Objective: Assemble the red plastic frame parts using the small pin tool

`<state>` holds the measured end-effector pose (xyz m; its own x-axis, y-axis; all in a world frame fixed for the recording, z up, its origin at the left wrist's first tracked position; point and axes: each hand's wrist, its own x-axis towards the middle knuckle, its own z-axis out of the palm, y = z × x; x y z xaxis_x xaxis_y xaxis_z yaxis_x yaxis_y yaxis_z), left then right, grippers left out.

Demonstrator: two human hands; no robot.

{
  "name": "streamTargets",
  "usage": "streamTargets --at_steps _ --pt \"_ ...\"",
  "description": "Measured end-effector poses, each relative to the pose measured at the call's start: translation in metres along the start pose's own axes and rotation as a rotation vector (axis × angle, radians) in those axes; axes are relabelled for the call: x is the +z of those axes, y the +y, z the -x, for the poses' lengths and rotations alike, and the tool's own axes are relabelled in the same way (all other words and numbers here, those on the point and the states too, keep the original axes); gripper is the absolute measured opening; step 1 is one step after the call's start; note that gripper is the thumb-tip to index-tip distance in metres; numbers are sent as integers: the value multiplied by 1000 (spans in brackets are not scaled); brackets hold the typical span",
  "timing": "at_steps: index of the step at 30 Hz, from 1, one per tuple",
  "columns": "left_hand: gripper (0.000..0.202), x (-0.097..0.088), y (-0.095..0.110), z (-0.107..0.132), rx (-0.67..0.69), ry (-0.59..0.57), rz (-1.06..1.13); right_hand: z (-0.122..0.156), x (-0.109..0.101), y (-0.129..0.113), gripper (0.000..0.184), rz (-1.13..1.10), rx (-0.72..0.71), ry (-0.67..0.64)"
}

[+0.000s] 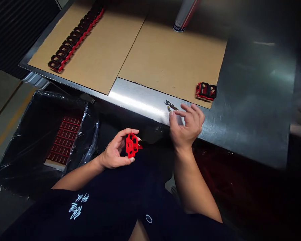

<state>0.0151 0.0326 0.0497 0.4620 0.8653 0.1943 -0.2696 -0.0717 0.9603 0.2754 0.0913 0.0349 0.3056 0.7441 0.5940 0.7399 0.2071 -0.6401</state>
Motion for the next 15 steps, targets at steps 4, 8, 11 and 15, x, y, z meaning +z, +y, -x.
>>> streamTargets --at_steps 4,8,11,15 --pt "83 0 -3 -2 110 -2 -206 33 -30 -58 10 -448 212 -374" --pt "86 -1 -7 -4 227 -29 -292 53 -46 -87 17 -624 332 -634" --pt "88 -1 -8 -4 234 -55 -290 57 -47 -90 17 -668 447 -691" --pt "90 0 -6 -2 127 -79 -249 62 -43 -85 20 -863 721 -788"
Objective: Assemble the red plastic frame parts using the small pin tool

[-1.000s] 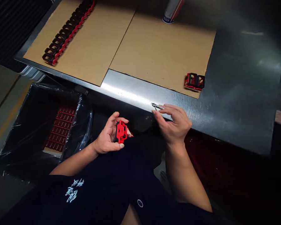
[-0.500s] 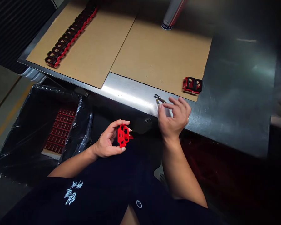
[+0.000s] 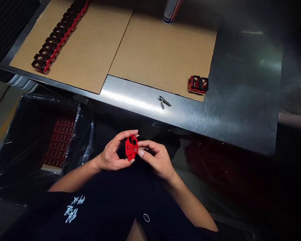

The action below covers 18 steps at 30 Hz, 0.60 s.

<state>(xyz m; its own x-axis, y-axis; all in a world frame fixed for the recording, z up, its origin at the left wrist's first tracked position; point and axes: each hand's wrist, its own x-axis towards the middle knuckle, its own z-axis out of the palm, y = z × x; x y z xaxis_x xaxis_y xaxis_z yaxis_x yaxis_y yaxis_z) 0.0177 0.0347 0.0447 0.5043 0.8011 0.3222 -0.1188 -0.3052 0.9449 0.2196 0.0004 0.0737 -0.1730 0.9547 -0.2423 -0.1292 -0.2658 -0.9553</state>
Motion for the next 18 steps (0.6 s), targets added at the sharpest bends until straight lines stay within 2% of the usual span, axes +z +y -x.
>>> streamTargets --at_steps 4,7,12,18 --pt "91 2 1 2 -44 6 36 1 0 10 28 -257 149 -169" --pt "92 2 1 3 -47 13 47 3 -2 15 31 -313 177 -240" --pt "93 4 1 2 -43 13 93 4 -4 15 31 -314 170 -254" --pt "89 7 2 2 -85 14 191 5 0 12 39 -309 230 -219"
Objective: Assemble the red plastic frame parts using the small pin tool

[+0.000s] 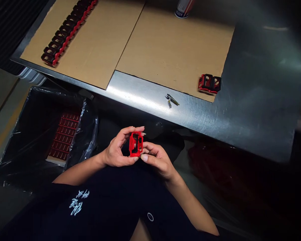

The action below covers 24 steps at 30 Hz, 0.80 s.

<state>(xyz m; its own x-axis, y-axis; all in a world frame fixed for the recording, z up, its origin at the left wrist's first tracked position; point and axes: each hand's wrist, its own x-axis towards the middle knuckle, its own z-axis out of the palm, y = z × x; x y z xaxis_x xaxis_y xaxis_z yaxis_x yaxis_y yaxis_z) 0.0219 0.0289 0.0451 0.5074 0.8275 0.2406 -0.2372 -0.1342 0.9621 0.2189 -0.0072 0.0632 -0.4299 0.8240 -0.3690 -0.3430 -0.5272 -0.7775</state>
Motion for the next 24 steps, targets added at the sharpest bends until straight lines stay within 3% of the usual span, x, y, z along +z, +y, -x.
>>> streamTargets --at_steps 11,24 --pt "86 -1 -3 1 -12 -21 60 0 4 -1 46 14 44 3" --pt "84 -2 -7 0 -39 -4 94 -4 10 1 37 -36 -22 92"
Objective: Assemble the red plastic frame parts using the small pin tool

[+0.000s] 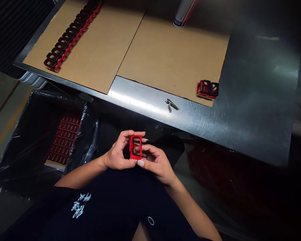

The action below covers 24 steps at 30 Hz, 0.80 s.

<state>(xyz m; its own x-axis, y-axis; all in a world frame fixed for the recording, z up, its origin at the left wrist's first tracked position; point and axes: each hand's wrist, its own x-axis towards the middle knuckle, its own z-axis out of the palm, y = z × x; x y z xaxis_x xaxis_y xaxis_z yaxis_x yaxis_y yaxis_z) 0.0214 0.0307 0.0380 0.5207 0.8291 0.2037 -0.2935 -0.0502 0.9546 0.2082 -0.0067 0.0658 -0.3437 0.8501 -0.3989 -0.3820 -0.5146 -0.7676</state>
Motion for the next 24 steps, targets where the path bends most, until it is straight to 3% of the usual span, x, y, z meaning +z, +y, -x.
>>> streamTargets --at_steps 20,24 --pt "79 -17 0 12 -3 71 -142 -9 5 1 35 53 -103 136" --pt "55 -24 5 15 -17 156 -158 -10 5 2 29 189 -164 186"
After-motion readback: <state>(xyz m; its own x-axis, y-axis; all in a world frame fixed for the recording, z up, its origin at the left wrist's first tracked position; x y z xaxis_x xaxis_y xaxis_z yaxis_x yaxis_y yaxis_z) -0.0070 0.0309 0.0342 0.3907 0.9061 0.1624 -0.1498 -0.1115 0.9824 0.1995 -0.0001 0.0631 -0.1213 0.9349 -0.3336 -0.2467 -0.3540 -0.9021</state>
